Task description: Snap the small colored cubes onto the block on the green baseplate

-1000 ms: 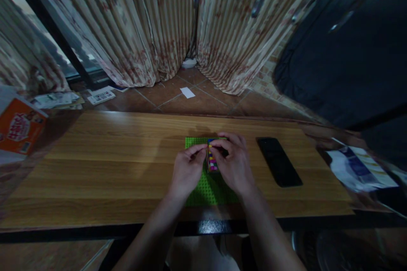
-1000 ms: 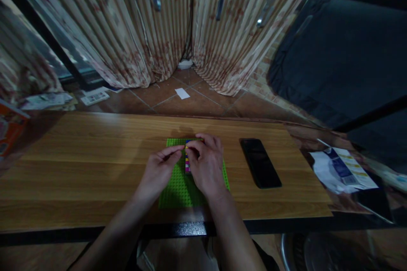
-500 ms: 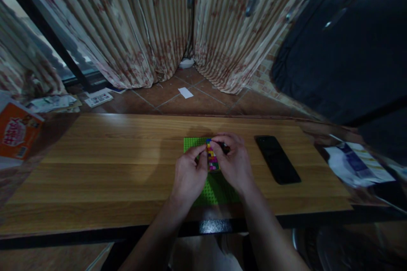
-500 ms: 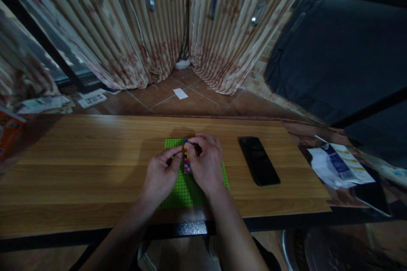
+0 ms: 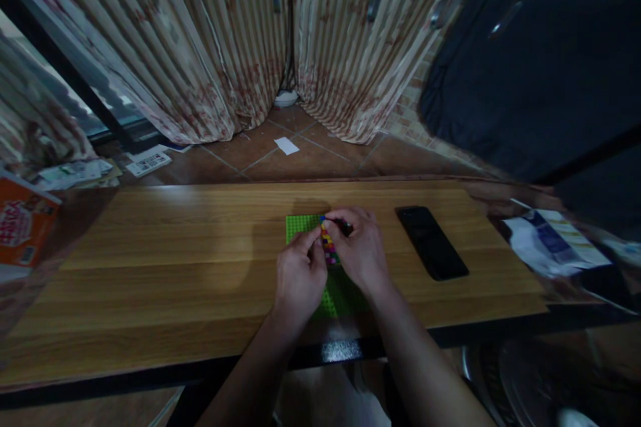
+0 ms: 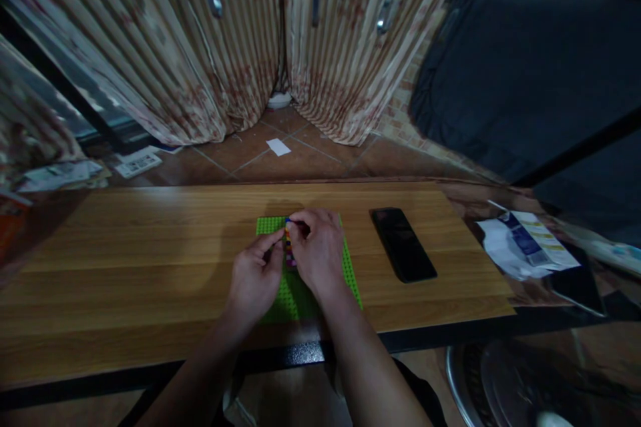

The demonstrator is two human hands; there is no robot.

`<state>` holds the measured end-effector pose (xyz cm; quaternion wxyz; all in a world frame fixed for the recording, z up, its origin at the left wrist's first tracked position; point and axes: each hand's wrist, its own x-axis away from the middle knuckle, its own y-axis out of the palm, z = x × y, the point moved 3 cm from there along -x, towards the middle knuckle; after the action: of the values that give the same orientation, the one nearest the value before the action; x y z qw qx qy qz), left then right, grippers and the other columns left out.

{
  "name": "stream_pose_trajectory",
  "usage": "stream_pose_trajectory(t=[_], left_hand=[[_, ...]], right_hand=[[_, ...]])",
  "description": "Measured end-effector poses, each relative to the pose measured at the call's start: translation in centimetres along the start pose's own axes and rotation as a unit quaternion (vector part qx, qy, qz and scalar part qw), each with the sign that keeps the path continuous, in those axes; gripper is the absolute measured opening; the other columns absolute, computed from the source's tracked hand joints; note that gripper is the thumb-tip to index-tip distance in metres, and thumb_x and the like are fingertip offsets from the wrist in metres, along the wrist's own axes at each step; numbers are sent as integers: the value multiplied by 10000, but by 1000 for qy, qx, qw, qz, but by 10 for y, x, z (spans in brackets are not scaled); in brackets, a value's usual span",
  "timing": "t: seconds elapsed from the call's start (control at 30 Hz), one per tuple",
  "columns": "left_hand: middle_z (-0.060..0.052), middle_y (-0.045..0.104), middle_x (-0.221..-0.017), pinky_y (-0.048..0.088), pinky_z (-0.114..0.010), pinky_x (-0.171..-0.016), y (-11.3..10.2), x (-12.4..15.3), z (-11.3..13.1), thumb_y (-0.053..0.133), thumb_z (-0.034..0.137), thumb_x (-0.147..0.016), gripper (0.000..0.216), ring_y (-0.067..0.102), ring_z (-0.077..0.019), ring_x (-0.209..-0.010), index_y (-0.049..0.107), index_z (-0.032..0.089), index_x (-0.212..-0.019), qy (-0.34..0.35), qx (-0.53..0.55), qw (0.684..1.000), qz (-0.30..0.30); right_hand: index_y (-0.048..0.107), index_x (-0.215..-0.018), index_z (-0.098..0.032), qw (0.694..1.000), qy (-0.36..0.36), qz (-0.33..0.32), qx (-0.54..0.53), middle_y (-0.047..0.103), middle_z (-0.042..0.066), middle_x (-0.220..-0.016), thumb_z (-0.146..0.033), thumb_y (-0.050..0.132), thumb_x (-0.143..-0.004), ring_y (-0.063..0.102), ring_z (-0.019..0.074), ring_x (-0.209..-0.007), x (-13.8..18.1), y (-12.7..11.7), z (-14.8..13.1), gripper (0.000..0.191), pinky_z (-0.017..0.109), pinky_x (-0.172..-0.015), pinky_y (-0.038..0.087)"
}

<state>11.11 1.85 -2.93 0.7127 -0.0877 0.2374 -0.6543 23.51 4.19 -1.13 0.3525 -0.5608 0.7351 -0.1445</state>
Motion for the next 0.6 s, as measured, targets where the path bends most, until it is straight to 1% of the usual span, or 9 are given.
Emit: stream_pose_trajectory(t=[0.1,0.2,0.27,0.33,0.4,0.47,0.5,0.57,0.6], left_hand=[[-108,737,-987,550,-351,-818,1,1,-1,467,150,-890,326,692,-200,-864,714,148,-1102,-1,-2,1000,0],[-90,741,-980,540,-353,-816,2,1,-4,499,162,-878,301,684,-197,-843,728,178,-1072,-18,24,1000,6],[-71,744,-988,525,-343,-839,2,0,-6,549,185,-861,257,678,-191,-862,742,199,-1030,-55,77,995,12],[-55,745,-963,517,-315,-824,0,-2,-9,608,226,-835,207,667,-174,-848,747,202,-987,-121,170,978,21],[-42,731,-893,511,-262,-729,-3,-4,-12,661,280,-807,199,637,-135,-743,741,185,-961,-200,296,934,29],[-44,707,-850,488,-219,-644,-7,-7,-12,674,346,-802,242,590,-98,-655,731,156,-940,-260,422,868,27],[-60,700,-857,489,-212,-643,-10,-9,-10,658,379,-816,271,591,-95,-661,728,138,-918,-276,476,835,21],[-105,703,-940,519,-233,-747,-15,-12,-4,600,429,-858,342,640,-126,-796,724,117,-921,-282,551,785,9],[-124,702,-998,522,-256,-825,-18,-13,0,574,455,-872,377,654,-150,-892,721,115,-941,-275,572,773,5]], right_hand=[[734,-902,-236,1000,3,-10,4,725,48,-927,-244,604,-849,587,248,-982,0,2,0,140,415,-884,462],[733,-922,-234,1000,4,-14,3,725,56,-938,-241,593,-852,588,253,-990,0,3,0,157,426,-889,465],[731,-955,-227,1000,3,-12,-10,724,68,-956,-244,601,-845,590,260,-1008,0,2,0,172,438,-894,467],[722,-998,-220,999,6,5,-48,723,75,-987,-255,603,-848,604,258,-1013,1,-2,2,195,442,-901,472],[718,-995,-221,993,9,54,-101,722,74,-1007,-262,585,-866,626,242,-1001,1,-10,4,190,431,-914,475],[720,-957,-227,984,9,106,-145,723,65,-991,-267,559,-890,644,225,-982,3,-21,5,179,415,-918,480],[723,-934,-229,980,6,119,-158,725,59,-972,-268,558,-895,651,220,-968,4,-26,4,174,405,-908,485],[726,-907,-235,979,-7,110,-171,728,45,-934,-266,583,-890,659,211,-930,6,-32,0,147,383,-872,495],[726,-898,-239,981,-18,89,-172,727,35,-912,-259,598,-886,660,204,-908,7,-33,-4,131,372,-854,497]])
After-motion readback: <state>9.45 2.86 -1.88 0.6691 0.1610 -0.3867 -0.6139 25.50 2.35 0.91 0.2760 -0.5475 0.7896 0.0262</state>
